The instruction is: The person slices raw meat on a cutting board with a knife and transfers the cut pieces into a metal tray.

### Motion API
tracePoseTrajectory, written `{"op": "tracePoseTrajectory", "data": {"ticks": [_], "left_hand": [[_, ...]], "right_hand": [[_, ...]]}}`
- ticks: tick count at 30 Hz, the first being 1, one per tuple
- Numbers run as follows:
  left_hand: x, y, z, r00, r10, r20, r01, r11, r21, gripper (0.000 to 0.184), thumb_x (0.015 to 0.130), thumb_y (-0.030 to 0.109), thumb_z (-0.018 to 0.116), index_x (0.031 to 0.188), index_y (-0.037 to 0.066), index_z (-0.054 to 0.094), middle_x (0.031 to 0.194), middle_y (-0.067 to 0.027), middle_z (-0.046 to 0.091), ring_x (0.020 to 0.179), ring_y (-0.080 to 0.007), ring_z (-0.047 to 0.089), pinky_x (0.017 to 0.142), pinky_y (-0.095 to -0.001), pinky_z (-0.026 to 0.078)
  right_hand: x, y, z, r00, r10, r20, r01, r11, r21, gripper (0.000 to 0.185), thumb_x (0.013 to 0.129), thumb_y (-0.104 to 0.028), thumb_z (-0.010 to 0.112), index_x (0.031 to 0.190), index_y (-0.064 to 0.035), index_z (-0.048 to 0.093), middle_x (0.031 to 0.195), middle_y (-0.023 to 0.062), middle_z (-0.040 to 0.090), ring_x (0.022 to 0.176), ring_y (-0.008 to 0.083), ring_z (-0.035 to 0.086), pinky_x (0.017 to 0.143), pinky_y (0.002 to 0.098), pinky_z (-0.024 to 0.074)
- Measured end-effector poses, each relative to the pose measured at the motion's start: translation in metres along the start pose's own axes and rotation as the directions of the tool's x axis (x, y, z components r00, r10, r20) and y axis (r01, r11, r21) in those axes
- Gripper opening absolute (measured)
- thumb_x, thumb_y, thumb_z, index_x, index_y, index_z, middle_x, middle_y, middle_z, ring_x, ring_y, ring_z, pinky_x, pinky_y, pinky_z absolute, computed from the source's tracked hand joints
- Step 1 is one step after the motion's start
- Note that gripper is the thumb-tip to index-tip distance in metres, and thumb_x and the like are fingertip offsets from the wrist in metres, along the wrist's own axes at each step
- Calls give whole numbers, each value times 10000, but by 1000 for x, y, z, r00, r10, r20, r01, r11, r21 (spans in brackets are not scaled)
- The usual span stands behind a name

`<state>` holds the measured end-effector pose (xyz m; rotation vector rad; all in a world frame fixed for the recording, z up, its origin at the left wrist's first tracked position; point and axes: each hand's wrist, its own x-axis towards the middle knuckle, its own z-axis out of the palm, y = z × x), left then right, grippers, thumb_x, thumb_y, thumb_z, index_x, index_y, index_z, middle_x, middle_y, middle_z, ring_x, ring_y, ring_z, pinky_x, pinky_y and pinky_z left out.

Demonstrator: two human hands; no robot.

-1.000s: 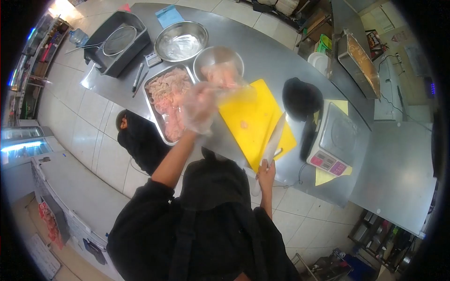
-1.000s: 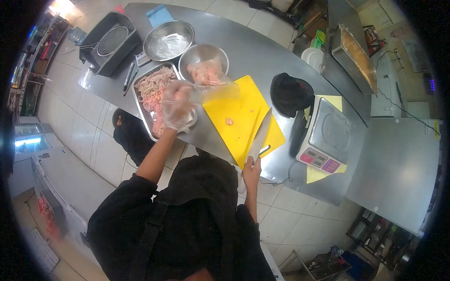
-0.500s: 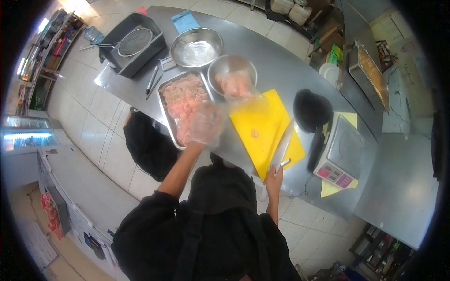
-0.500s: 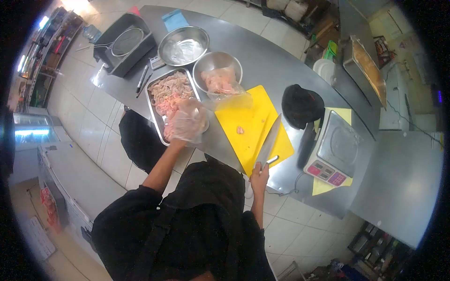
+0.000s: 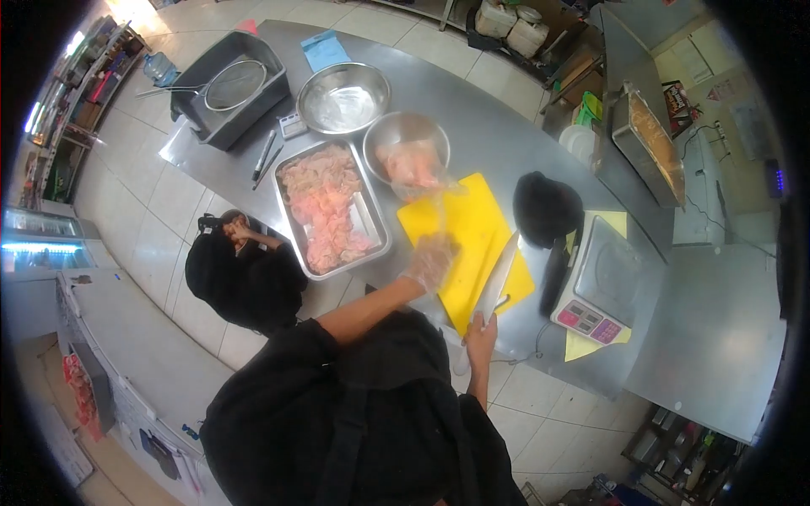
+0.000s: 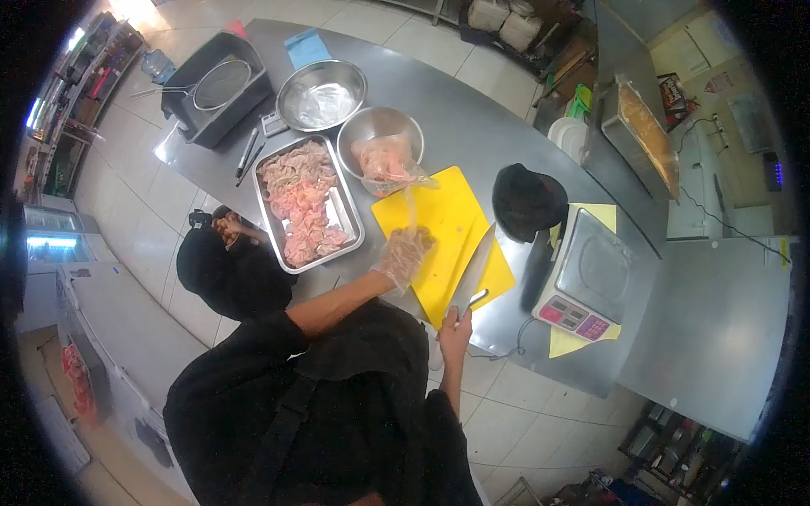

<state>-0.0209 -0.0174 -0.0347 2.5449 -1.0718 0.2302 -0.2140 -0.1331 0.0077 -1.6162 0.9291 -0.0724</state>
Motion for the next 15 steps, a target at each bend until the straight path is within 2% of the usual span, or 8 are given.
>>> {"op": "tracePoseTrajectory", "data": {"ticks": [2,3,5,6,8,10,12,15], "left_hand": [[2,-1,-6,944,-88,317,92,996,3,223,927,189,546,1093,70,636,1037,-129,625,995,-296,628,887,-386,504],[-3,-7,9,943,-86,320,90,996,2,223,927,189,546,1093,70,636,1037,-129,625,995,-296,628,887,-386,504],[-15,-28,50,972,185,142,-187,982,0,239,878,162,568,1092,80,637,976,-110,607,913,-310,632,813,-391,534],[-19,-34,47,973,184,142,-187,982,3,239,878,162,568,1092,80,637,976,-110,607,913,-310,632,813,-391,534],[-22,-45,32,924,293,-244,-347,911,-223,241,822,103,615,1061,83,644,978,-119,615,841,-303,642,719,-379,548],[-13,-47,-49,930,168,-326,-319,811,-491,248,780,62,652,1027,82,652,984,-127,623,864,-310,638,741,-398,541],[-22,-35,-125,950,-211,-229,134,940,-313,226,786,41,666,1008,84,656,996,-126,629,884,-310,637,780,-406,535],[-40,-90,-151,890,-284,-356,194,944,-267,229,827,78,666,1056,94,662,1016,-110,632,901,-311,646,785,-418,541]], "right_hand": [[0,0,0,1000,6,-20,-6,1000,-17,290,1028,-236,515,1199,-4,493,741,80,557,451,133,507,406,287,425],[-1,2,1,1000,18,-23,-18,1000,3,297,1025,-240,521,1199,-1,496,726,76,553,453,133,509,408,287,427],[-3,2,5,999,31,-21,-31,999,27,304,1022,-243,527,1200,2,498,711,72,549,455,134,510,410,287,430],[-5,-2,6,999,48,2,-48,999,-1,315,1030,-228,508,1244,2,482,728,63,543,482,119,496,424,275,414],[-4,-12,6,998,58,22,-58,998,-33,331,1037,-213,489,1288,2,466,746,53,536,510,105,483,438,263,398],[-6,-15,7,998,57,8,-56,995,-77,344,1036,-210,490,1306,0,456,753,54,539,511,104,481,440,261,401],[-5,-12,6,998,59,6,-59,998,-38,346,1036,-211,491,1309,-2,456,749,50,536,512,104,481,440,260,400],[1,-2,10,999,41,6,-41,999,26,317,1031,-222,502,1258,-3,476,716,55,538,484,111,489,422,267,413]]}}
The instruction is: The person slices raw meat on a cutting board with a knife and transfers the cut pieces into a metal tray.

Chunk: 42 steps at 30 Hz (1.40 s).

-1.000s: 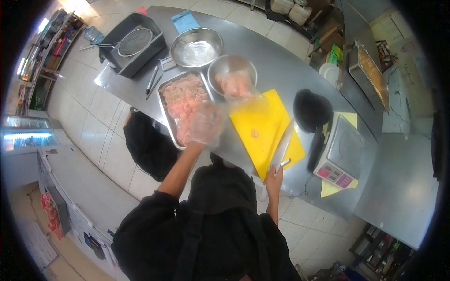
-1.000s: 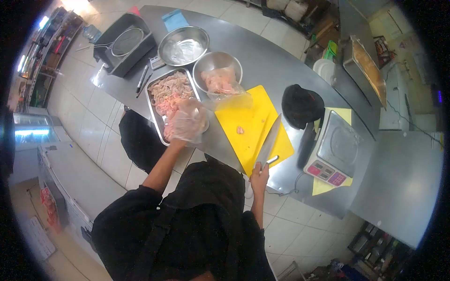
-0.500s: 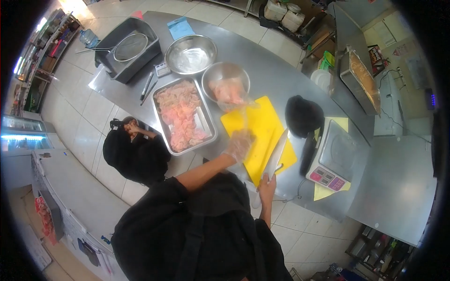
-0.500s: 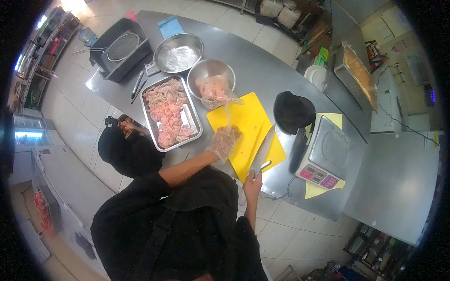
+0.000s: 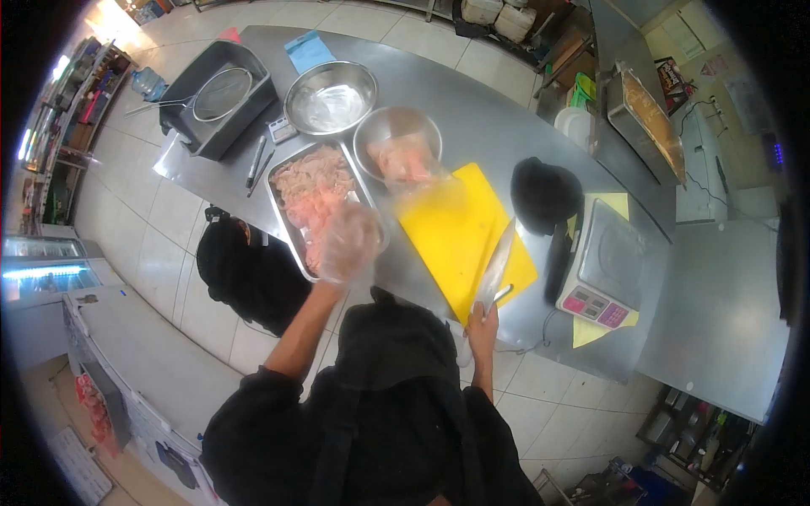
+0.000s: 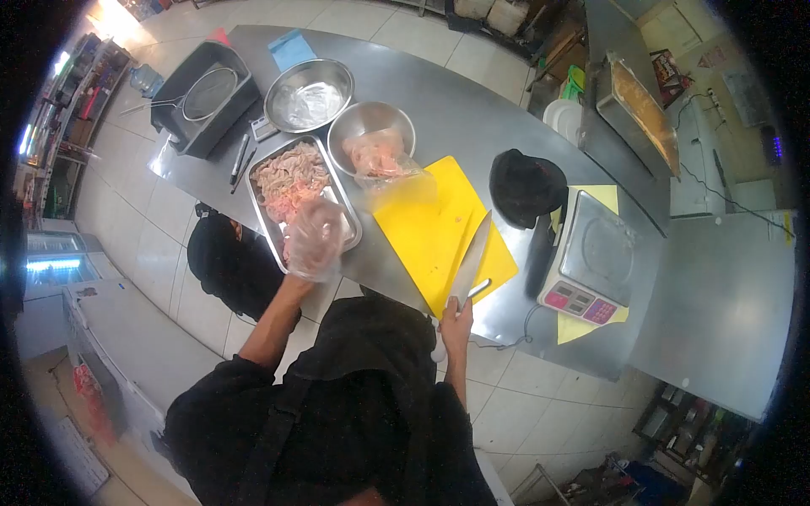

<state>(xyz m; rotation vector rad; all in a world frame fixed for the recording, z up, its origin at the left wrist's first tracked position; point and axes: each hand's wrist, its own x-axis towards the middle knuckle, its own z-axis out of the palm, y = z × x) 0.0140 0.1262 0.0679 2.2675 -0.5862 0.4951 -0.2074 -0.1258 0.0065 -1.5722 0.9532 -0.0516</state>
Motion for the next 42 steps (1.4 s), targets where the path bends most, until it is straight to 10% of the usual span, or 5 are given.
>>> {"op": "tracePoseTrajectory", "data": {"ticks": [10,12,37,39,42], "left_hand": [[77,13,26,909,-105,403,101,994,31,252,916,243,619,1131,121,668,984,-135,685,891,-292,690,773,-393,563],[98,2,65,771,-217,599,58,960,273,289,946,291,562,1134,108,684,987,-128,719,921,-273,708,791,-384,569],[102,-2,49,741,68,668,-349,889,297,236,962,209,540,1130,127,684,1048,-100,718,970,-255,695,848,-347,548],[109,51,24,856,122,502,96,918,-385,200,959,147,555,1115,124,678,1049,-94,713,966,-239,690,862,-320,539],[84,64,67,870,121,478,364,497,-788,174,964,139,615,1096,41,674,1030,-104,704,961,-199,666,868,-306,516]], "right_hand": [[18,-18,14,997,-66,44,72,986,-154,286,1018,-261,522,1089,14,497,681,88,564,470,147,542,408,288,436],[16,-22,14,995,-95,30,98,983,-158,283,1018,-260,522,1084,15,500,680,90,564,470,150,542,409,289,436],[0,-17,4,999,10,-35,-11,999,-36,283,1008,-238,550,1116,20,505,696,87,560,463,148,533,415,298,427],[2,-14,3,1000,-29,-5,29,999,-30,301,1006,-246,553,1134,22,506,708,94,570,466,151,534,426,297,437],[3,-20,4,1000,-18,-21,17,999,-48,305,1005,-243,555,1143,24,505,733,103,589,478,155,546,430,298,445]]}}
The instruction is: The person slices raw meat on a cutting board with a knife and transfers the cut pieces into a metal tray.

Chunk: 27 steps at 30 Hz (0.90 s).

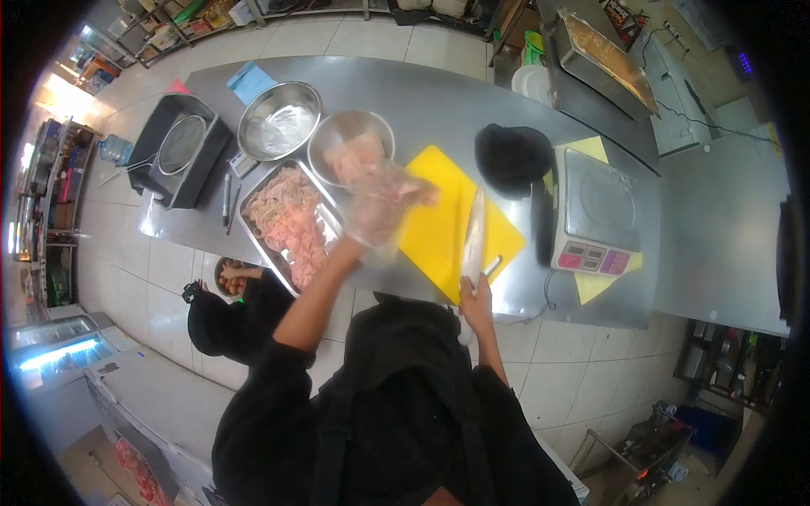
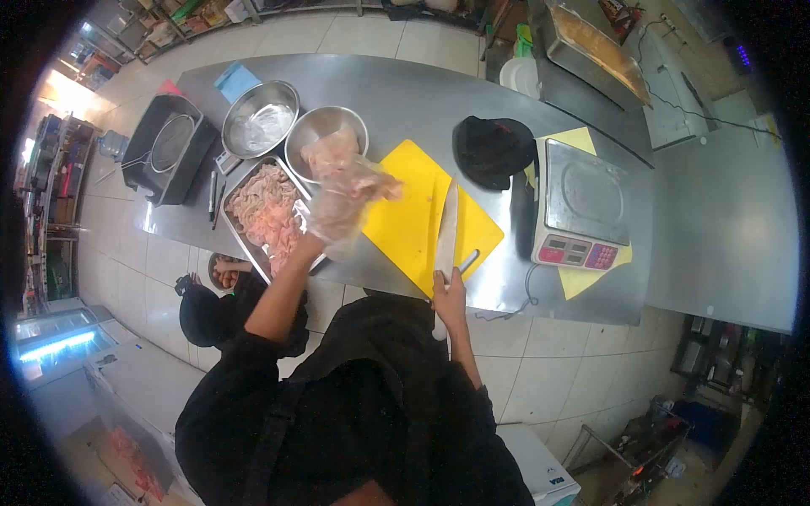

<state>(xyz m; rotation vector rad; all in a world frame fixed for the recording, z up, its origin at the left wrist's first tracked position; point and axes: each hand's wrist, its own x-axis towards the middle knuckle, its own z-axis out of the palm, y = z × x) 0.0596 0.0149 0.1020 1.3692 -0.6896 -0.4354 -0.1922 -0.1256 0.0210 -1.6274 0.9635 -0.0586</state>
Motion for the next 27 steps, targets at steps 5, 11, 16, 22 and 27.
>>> {"op": "tracePoseTrajectory", "data": {"ticks": [5,11,16,22,27], "left_hand": [[-23,-114,74,994,-110,12,109,960,-257,159,940,130,628,1044,19,675,996,-90,727,895,-192,694,803,-337,531],[-36,-142,89,959,-255,-124,253,967,-31,219,893,207,709,979,6,686,845,-86,709,795,-171,675,733,-297,526],[-40,-149,77,962,-216,-169,180,962,-207,190,908,183,683,981,8,684,816,-89,698,747,-152,646,696,-295,513],[-54,-160,70,893,-315,-321,254,942,-219,130,926,140,667,1011,41,668,842,-1,643,724,-101,575,670,-254,475],[-61,-139,79,785,-577,-226,349,714,-607,114,948,136,646,1054,95,647,851,46,581,721,-85,518,664,-239,443]], "right_hand": [[-1,-5,-4,1000,-4,-5,4,1000,14,351,1009,-226,545,1269,1,486,895,132,623,525,139,545,451,263,443],[-4,12,-9,983,-175,-62,158,963,-217,356,1028,-275,487,1177,48,488,964,316,677,777,473,677,663,504,531],[-9,-9,-2,1000,23,-4,-21,810,-586,328,1042,-224,429,1207,49,506,973,353,650,941,564,601,798,576,499],[-3,-8,-2,1000,6,9,0,822,-570,348,1038,-232,433,1203,65,508,974,361,648,965,548,609,825,581,498],[-2,-6,-4,999,35,9,-23,816,-578,345,1039,-240,429,1207,53,499,980,370,641,973,555,606,842,597,487]]}}
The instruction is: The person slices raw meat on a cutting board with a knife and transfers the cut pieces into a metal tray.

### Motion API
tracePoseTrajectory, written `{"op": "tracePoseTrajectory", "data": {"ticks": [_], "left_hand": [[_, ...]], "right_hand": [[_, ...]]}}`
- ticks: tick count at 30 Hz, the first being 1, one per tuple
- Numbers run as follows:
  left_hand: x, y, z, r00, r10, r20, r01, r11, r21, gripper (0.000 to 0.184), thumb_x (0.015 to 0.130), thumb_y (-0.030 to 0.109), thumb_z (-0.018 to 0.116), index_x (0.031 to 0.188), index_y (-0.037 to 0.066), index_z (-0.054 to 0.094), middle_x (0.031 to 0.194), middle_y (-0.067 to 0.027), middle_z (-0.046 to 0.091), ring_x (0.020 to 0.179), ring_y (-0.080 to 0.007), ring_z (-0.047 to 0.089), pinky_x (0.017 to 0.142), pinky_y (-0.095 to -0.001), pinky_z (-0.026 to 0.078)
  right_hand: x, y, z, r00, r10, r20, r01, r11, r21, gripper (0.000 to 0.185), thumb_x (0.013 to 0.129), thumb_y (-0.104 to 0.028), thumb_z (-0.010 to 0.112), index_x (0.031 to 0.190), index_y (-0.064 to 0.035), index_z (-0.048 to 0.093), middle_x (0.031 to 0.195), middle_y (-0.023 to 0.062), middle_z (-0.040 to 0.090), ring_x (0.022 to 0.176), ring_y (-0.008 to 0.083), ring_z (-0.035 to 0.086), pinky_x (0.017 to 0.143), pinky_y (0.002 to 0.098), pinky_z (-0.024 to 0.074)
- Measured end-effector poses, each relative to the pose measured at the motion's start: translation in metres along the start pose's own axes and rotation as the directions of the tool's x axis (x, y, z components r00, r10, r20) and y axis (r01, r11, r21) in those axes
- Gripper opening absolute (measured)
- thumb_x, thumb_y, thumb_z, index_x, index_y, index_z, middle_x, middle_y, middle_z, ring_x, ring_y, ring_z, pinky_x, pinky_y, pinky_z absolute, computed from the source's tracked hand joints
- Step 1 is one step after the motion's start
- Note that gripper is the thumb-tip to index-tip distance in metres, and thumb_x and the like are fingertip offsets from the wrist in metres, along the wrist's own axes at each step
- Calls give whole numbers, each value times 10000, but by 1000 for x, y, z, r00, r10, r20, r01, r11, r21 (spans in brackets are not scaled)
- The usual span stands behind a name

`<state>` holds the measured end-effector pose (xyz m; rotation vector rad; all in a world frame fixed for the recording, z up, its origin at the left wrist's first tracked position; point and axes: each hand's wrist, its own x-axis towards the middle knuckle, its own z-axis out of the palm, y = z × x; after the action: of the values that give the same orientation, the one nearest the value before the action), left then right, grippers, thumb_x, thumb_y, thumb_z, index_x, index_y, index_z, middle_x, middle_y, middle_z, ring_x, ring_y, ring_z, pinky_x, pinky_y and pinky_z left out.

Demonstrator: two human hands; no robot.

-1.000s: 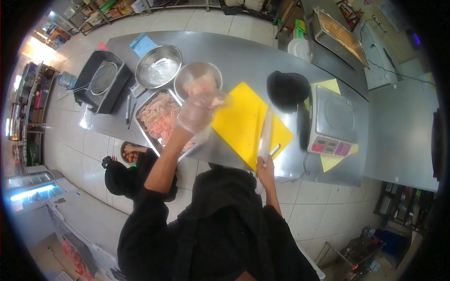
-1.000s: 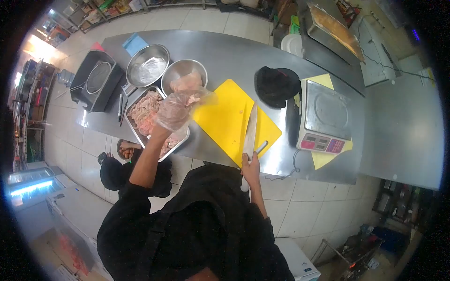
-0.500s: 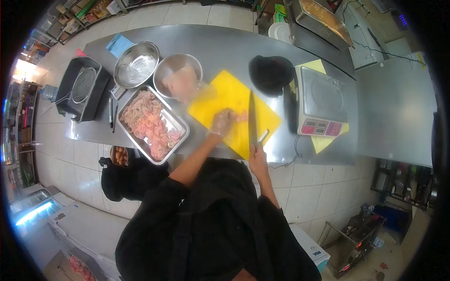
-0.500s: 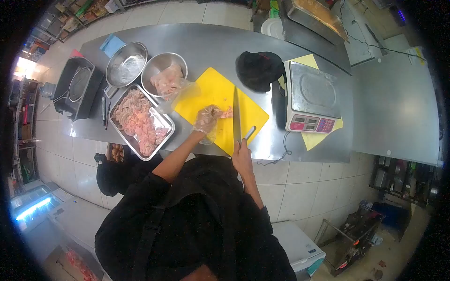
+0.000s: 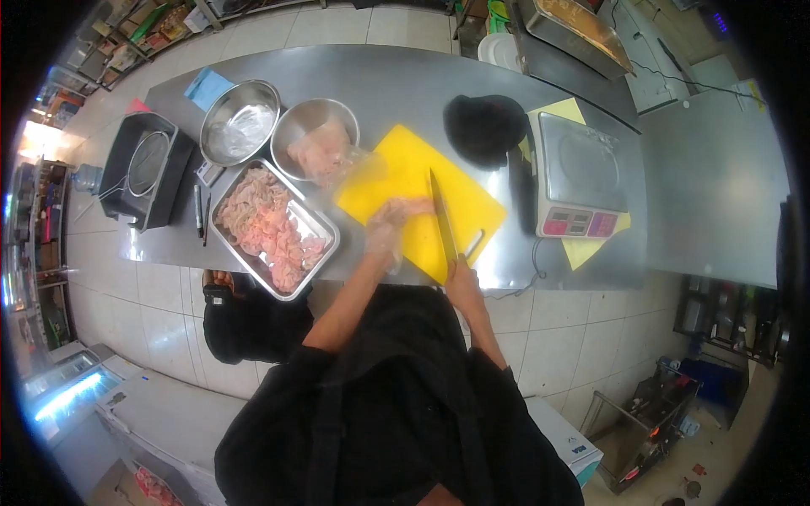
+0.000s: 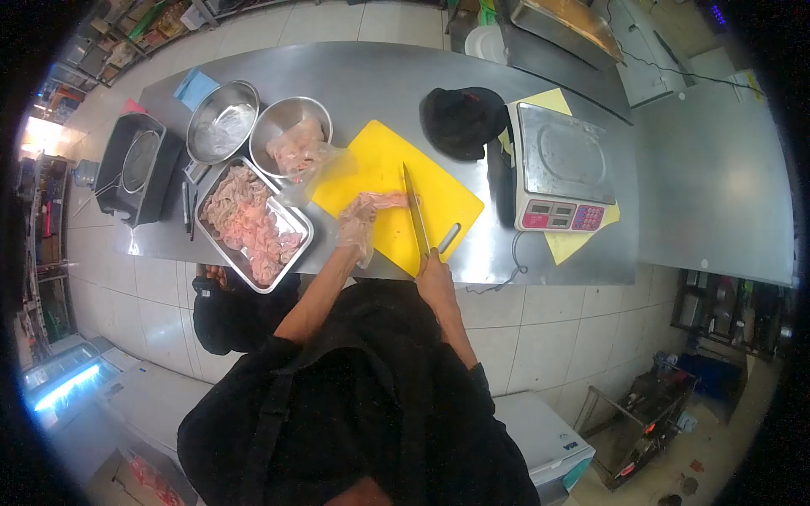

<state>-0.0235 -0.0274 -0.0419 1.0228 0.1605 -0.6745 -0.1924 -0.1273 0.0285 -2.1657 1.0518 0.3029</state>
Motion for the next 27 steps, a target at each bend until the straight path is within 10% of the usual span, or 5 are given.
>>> {"op": "tracePoseTrajectory", "data": {"ticks": [5,10,13,17,27], "left_hand": [[-1,12,-18,980,75,185,-102,985,138,184,972,146,619,1130,52,624,958,-25,640,838,-122,587,749,-270,476],[-17,73,5,816,34,577,-552,340,761,370,991,374,580,923,14,629,800,-113,652,753,-184,631,666,-331,472],[-16,82,45,953,-9,302,-300,88,950,400,975,421,566,990,30,649,840,-182,657,797,-287,667,697,-400,498],[35,-2,34,890,246,383,-403,33,915,410,962,432,568,1015,33,649,887,-193,664,882,-367,665,767,-466,501],[40,51,15,820,-171,546,-546,52,836,449,994,455,488,1141,70,665,1093,-206,664,994,-385,634,882,-449,491]], "right_hand": [[2,5,3,999,-30,-21,30,999,13,327,1040,-245,424,1192,36,494,961,373,638,970,556,606,850,619,470],[0,-3,-4,1000,-1,17,1,999,32,318,1038,-243,432,1182,34,495,963,369,640,966,549,608,838,613,474],[0,-4,-5,1000,4,21,-5,999,52,307,1036,-234,438,1169,37,494,966,371,638,964,553,605,833,614,474],[3,1,0,1000,-15,-2,15,1000,19,297,1034,-226,442,1155,40,494,955,371,638,955,555,606,831,618,472],[0,-2,-5,1000,-6,0,6,1000,-15,320,1035,-236,442,1193,38,491,963,364,643,951,554,611,832,612,477]]}}
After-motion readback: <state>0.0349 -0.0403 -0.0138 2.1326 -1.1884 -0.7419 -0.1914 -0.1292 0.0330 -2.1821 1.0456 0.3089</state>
